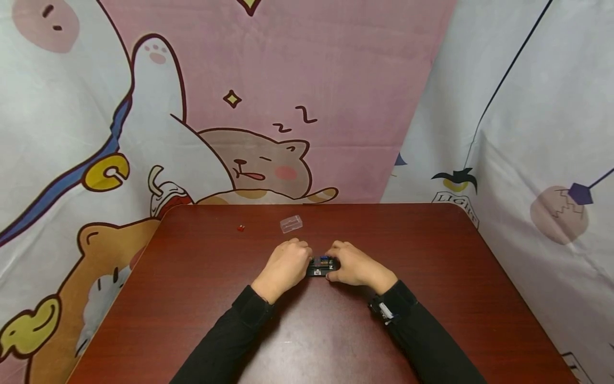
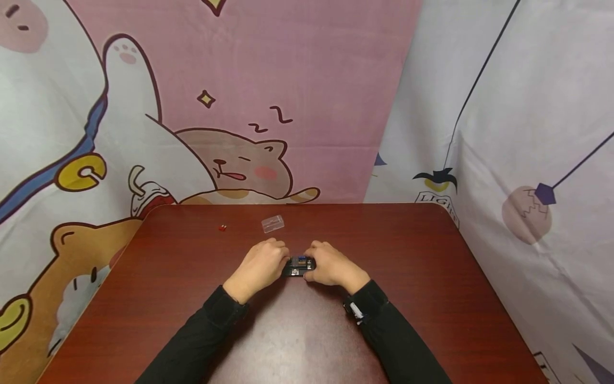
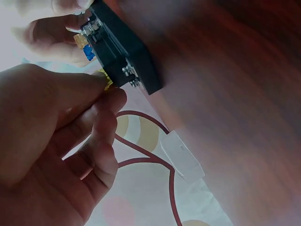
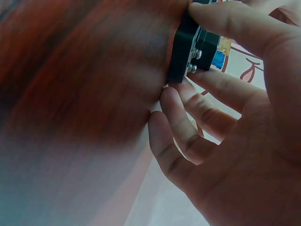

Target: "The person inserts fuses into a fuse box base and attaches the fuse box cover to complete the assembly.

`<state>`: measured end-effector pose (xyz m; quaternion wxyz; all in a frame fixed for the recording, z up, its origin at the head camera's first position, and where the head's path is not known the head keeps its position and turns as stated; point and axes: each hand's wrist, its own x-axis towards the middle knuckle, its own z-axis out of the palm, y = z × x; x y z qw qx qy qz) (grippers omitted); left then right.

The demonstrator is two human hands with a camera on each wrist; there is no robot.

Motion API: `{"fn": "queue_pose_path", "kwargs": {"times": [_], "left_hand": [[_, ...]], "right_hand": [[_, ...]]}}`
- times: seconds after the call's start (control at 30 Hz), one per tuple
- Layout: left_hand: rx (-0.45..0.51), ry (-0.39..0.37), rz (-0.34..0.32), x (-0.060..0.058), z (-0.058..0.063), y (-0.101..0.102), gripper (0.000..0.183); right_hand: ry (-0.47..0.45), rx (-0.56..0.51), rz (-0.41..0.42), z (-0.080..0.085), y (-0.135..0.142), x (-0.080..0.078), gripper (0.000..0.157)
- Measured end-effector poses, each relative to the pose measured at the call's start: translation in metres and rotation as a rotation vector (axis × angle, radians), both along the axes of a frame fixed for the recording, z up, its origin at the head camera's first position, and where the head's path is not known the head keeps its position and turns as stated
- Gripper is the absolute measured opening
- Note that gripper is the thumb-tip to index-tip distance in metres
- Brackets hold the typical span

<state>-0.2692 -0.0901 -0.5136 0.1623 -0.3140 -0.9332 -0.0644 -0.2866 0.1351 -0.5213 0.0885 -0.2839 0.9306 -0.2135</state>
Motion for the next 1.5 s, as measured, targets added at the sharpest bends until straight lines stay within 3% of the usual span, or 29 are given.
{"fn": "queue_pose_path", "kwargs": {"times": [0.47, 1.03, 1.5], "left_hand": [[-0.003, -0.018, 0.011, -0.0005, 0.0048, -0.0015, 0.011], [0.036, -0.005, -0.022, -0.0011, 0.0082, -0.0006, 0.007], [0.042, -0.032, 0.001, 0.0031, 0.0005, 0.0004, 0.008]], "right_hand": [[-0.022, -0.006, -0.013, 0.0022, 0.0011, 0.0011, 0.049], [0.002, 0.012, -0.002, 0.0068, -0.0023, -0.0005, 0.052], [-0.014, -0.007, 0.005, 0.0019, -0.0004, 0.0028, 0.051]]}}
